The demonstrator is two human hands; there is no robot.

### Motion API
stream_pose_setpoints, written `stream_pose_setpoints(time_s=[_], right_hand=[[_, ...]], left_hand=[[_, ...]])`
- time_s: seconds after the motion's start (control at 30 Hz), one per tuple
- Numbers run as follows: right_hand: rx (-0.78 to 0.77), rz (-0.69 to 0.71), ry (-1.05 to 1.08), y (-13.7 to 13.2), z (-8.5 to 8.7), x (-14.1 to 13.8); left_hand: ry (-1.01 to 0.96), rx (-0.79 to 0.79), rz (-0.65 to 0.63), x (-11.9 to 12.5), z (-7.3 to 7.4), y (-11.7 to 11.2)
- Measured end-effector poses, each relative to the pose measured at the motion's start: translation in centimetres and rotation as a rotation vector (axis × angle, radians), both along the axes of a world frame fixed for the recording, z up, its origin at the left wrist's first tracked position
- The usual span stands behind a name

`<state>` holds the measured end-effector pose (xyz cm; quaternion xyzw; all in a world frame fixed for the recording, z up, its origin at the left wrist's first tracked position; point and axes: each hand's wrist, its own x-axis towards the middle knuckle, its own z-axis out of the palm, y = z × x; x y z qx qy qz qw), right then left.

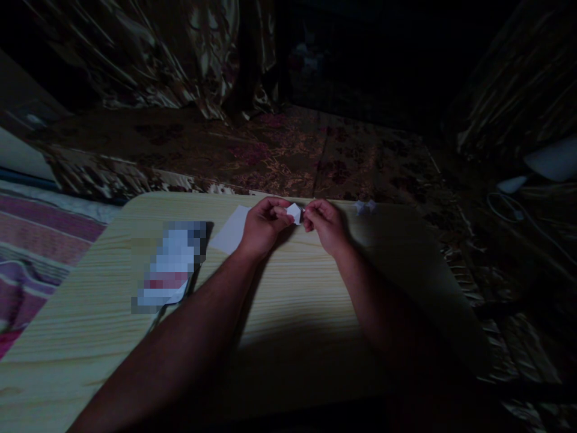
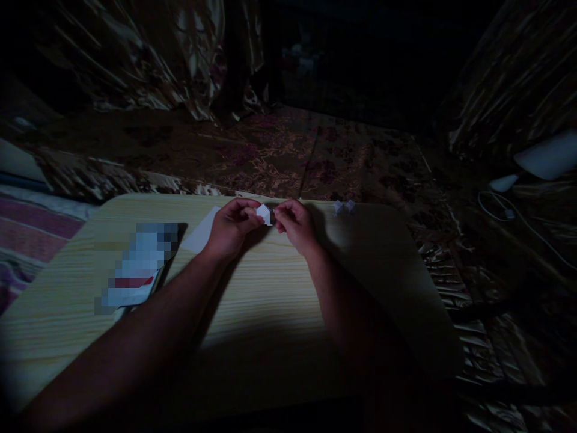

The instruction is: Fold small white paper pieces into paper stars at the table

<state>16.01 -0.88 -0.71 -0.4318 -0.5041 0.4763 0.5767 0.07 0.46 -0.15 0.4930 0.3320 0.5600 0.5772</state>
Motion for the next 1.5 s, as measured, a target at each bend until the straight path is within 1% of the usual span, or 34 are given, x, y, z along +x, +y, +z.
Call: stream_pose_setpoints(time_s=[0.1, 0.2, 0.37, 0.53, 0.77, 1.03, 1.3, 1.37, 1.5], right_hand=[[0.009, 0.023, -0.009, -0.17, 0.11, -0.18], [0.014, 0.014, -0.047, -0.19, 0.01, -0.44], [-0.005, -0.016, -0.104, -0.04, -0.13, -0.50], [-0.002, 0.000, -0.113, 0.11, -0.18, -0.24], [0.008, 0.039, -0.126, 0.08, -0.27, 0.05], [0.005, 0.060, -0.132, 0.13, -0.44, 0.03], [0.004, 0.099, -0.136, 0.10, -0.48, 0.03], [0.004, 0.077, -0.121, 0.07, -0.37, -0.04], [0.016, -0.028, -0.119, 0.04, -0.20, -0.19]], left_hand=[[0.038, 0.018, 0.066, 0.29, 0.09, -0.12], [0.056, 0.026, 0.078, 0.39, 0.20, -0.25], [0.069, 0.000, 0.070, 0.18, 0.45, -0.37], [0.008, -0.043, 0.024, 0.00, 0.45, -0.25], [0.026, -0.050, 0.054, 0.10, 0.53, -0.31], [0.047, -0.033, 0.106, 0.23, 0.03, 0.06], [0.048, -0.013, 0.086, 0.18, 0.14, 0.02], [0.035, -0.015, 0.084, 0.16, 0.21, 0.00], [-0.034, 0.020, 0.109, 0.19, 0.53, -0.21]])
